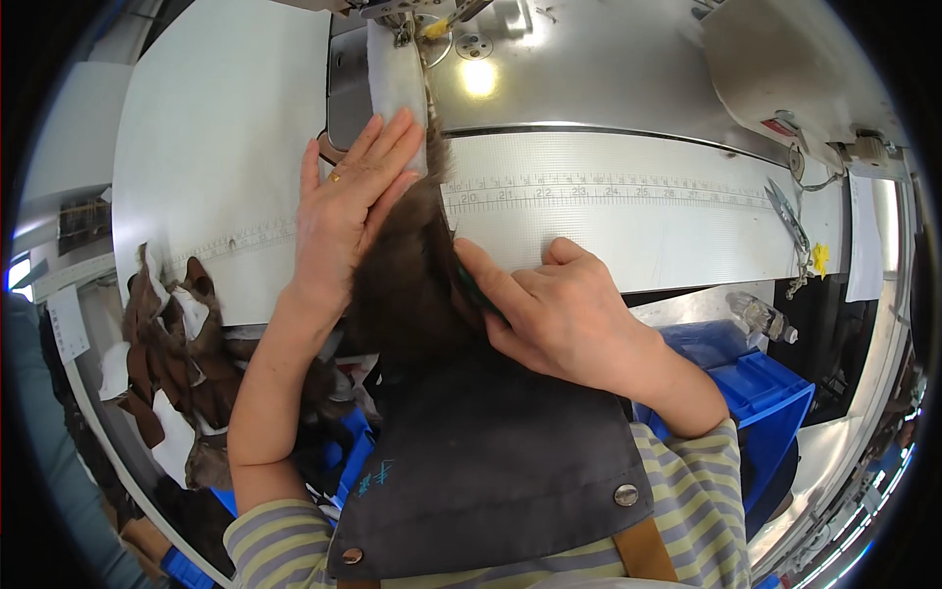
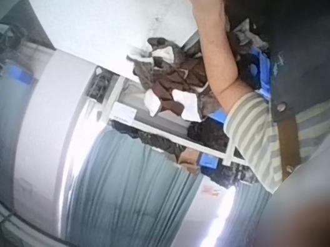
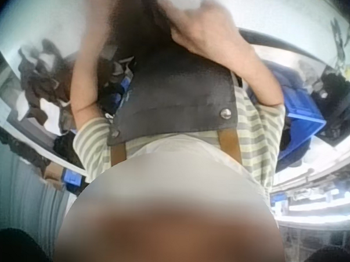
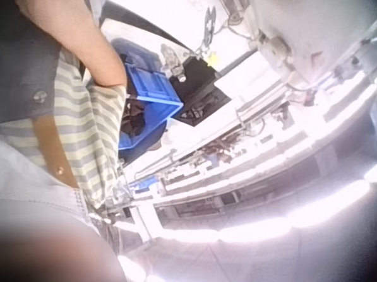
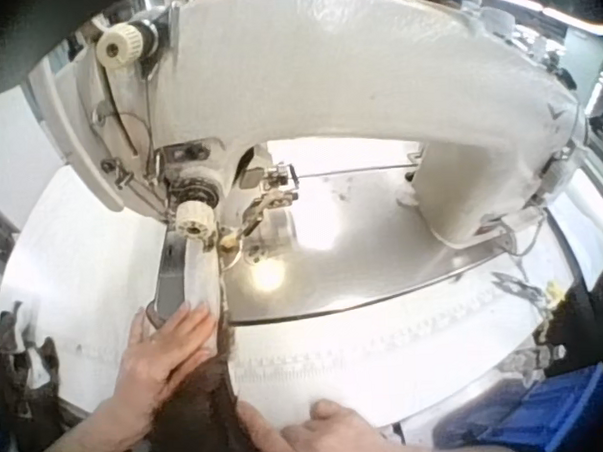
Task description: Sewing fur pieces and a fabric strap together using an industrial sewing machine.
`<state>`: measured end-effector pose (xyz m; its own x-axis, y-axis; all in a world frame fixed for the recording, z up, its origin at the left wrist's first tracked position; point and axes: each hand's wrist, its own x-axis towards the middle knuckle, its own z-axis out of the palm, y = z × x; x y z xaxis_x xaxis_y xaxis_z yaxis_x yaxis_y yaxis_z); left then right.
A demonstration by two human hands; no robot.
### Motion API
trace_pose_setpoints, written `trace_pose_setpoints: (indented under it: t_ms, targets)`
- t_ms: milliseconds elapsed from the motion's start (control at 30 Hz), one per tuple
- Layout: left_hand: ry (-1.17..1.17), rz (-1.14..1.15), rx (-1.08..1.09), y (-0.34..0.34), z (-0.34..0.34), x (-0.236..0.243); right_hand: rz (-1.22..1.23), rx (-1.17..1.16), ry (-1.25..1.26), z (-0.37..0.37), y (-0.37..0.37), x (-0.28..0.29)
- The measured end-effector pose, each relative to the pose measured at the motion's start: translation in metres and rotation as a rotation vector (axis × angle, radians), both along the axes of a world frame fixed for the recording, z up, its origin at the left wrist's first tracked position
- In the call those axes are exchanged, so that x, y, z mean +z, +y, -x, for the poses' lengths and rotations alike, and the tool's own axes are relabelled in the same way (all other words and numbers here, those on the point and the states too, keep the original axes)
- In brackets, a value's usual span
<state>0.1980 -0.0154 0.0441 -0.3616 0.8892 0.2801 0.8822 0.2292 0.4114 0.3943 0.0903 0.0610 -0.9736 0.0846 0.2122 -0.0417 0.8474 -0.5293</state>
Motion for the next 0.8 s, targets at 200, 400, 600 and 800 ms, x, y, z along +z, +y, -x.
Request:
trace_pose_setpoints:
  t_ms: [200, 400, 600, 800]
  targets:
    - [0.014, 0.005, 0.003, -0.004, 0.003, -0.005, 0.118, 0.014, -0.184, -0.012, 0.013, 0.014]
    - [-0.031, 0.000, 0.017, -0.002, -0.001, 0.000, 0.438, -0.395, 0.118, -0.014, -0.011, 0.003]
    - [-0.102, 0.033, -0.002, -0.004, 0.002, 0.000, 0.204, -0.409, 0.205, 0.001, -0.022, -0.003]
    - [-0.232, 0.055, 0.000, -0.007, -0.004, 0.002, 0.082, -0.125, 0.305, 0.009, -0.041, -0.009]
